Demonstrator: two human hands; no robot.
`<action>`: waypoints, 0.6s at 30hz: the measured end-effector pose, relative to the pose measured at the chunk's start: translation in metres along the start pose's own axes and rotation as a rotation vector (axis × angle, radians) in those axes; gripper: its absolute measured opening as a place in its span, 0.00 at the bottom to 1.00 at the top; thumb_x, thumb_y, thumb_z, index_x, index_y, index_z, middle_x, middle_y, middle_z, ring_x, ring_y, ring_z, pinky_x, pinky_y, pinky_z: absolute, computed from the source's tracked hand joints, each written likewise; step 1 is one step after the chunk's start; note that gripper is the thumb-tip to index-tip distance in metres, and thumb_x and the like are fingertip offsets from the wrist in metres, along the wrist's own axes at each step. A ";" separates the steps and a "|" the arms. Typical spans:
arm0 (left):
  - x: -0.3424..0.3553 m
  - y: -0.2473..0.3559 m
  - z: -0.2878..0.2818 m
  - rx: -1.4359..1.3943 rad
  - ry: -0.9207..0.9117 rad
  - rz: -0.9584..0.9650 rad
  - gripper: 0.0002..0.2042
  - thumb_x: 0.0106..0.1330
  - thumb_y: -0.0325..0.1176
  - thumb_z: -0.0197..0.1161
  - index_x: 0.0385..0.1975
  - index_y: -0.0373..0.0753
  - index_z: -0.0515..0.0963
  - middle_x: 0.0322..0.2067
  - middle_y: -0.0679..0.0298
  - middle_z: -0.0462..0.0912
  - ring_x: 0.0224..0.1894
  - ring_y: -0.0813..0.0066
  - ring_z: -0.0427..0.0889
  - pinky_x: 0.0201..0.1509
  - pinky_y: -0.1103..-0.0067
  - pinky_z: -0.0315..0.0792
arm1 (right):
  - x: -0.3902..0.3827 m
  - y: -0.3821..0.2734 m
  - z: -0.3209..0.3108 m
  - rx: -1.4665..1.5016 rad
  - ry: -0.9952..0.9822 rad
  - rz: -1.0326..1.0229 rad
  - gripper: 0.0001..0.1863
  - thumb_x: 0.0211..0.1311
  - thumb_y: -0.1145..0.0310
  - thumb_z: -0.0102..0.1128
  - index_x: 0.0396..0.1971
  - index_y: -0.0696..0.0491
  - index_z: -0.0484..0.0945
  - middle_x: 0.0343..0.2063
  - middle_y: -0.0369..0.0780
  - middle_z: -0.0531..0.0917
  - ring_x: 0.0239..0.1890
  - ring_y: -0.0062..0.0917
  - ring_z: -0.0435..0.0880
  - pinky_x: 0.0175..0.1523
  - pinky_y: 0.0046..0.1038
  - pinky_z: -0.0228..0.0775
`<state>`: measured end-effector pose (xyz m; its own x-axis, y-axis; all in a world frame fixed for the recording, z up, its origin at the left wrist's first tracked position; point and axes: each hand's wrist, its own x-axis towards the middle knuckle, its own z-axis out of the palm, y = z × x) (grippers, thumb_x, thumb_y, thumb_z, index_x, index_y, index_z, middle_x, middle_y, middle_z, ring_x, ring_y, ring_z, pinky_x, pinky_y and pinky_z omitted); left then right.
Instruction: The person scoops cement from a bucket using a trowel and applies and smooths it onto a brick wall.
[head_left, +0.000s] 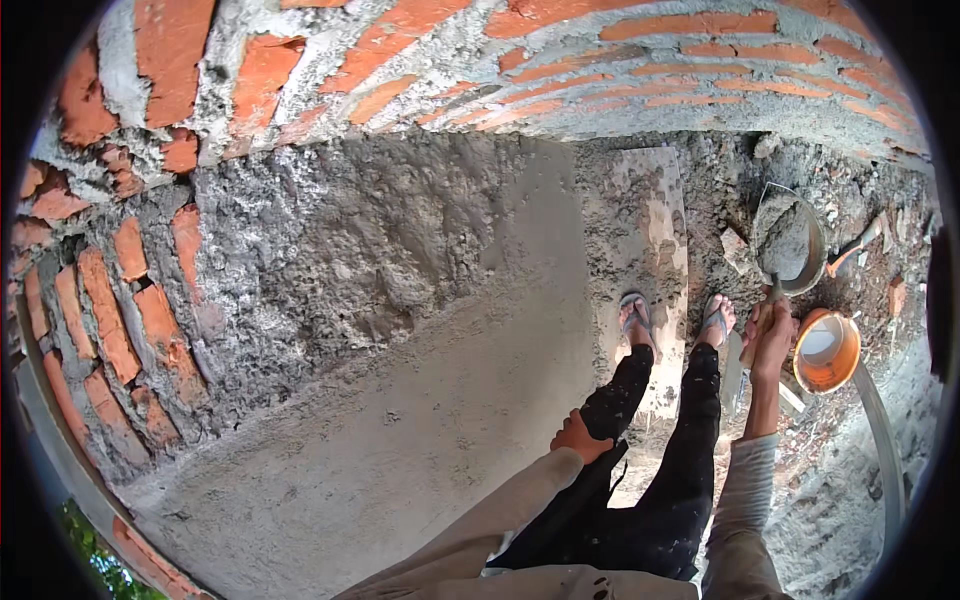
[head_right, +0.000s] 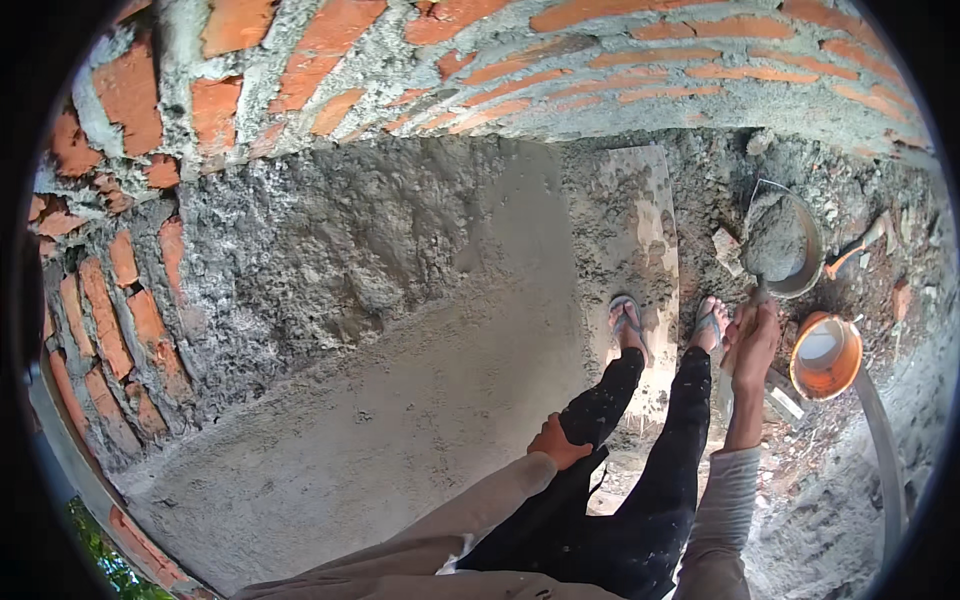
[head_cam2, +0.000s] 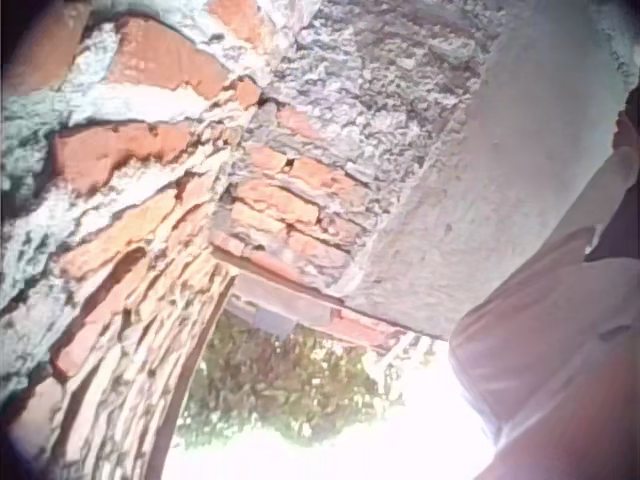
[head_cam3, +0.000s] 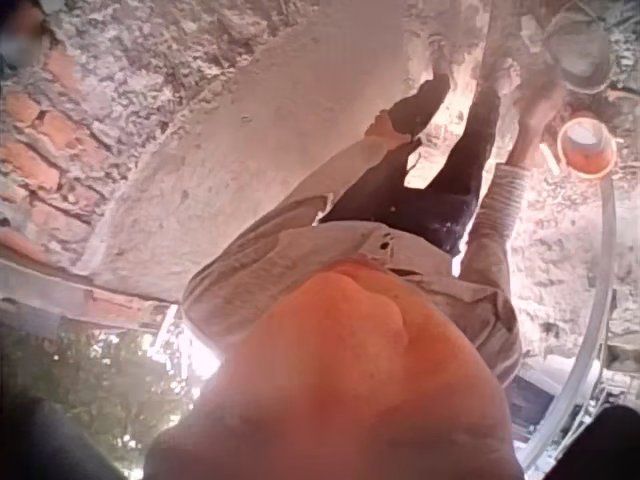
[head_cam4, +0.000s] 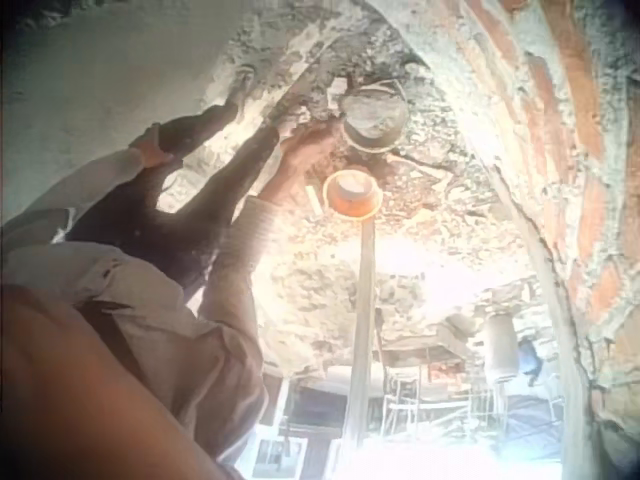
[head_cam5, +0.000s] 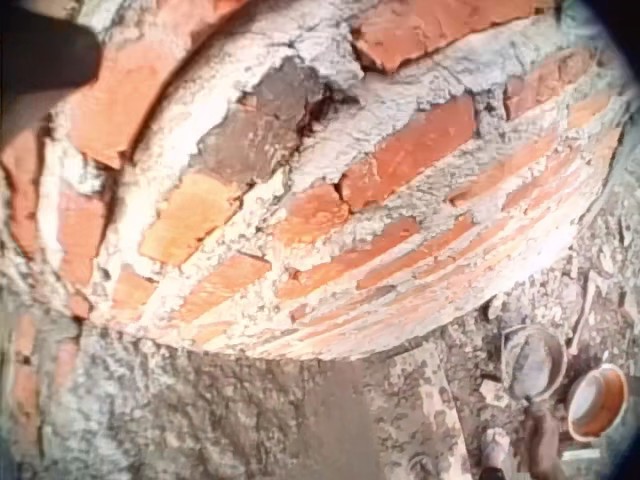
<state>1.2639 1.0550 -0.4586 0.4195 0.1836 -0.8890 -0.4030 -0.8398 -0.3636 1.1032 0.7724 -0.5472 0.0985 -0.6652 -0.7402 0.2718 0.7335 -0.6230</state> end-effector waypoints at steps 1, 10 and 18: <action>0.001 -0.015 0.001 -0.020 0.022 0.001 0.54 0.43 0.57 0.71 0.66 0.37 0.47 0.58 0.52 0.66 0.58 0.51 0.71 0.60 0.64 0.67 | -0.024 -0.003 0.039 0.064 0.026 -0.056 0.18 0.71 0.59 0.32 0.47 0.54 0.69 0.21 0.33 0.69 0.15 0.15 0.65 0.16 0.18 0.58; -0.008 -0.025 0.021 -0.130 0.024 0.222 0.53 0.45 0.54 0.70 0.65 0.30 0.46 0.58 0.41 0.65 0.61 0.49 0.68 0.64 0.67 0.64 | -0.214 0.015 0.385 -0.246 -0.347 -0.469 0.15 0.72 0.63 0.41 0.50 0.57 0.64 0.35 0.44 0.74 0.30 0.28 0.77 0.35 0.25 0.74; 0.008 -0.022 0.029 -0.139 -0.041 0.256 0.51 0.48 0.55 0.69 0.65 0.32 0.48 0.61 0.47 0.64 0.61 0.49 0.67 0.65 0.67 0.62 | -0.274 0.011 0.243 -0.176 -0.709 -0.258 0.19 0.67 0.67 0.48 0.54 0.59 0.61 0.38 0.50 0.72 0.36 0.46 0.76 0.41 0.39 0.68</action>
<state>1.2525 1.0896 -0.4655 0.2837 -0.0255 -0.9586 -0.3753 -0.9229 -0.0866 1.3121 0.9290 -0.2894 0.6577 -0.7053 -0.2643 0.2195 0.5151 -0.8285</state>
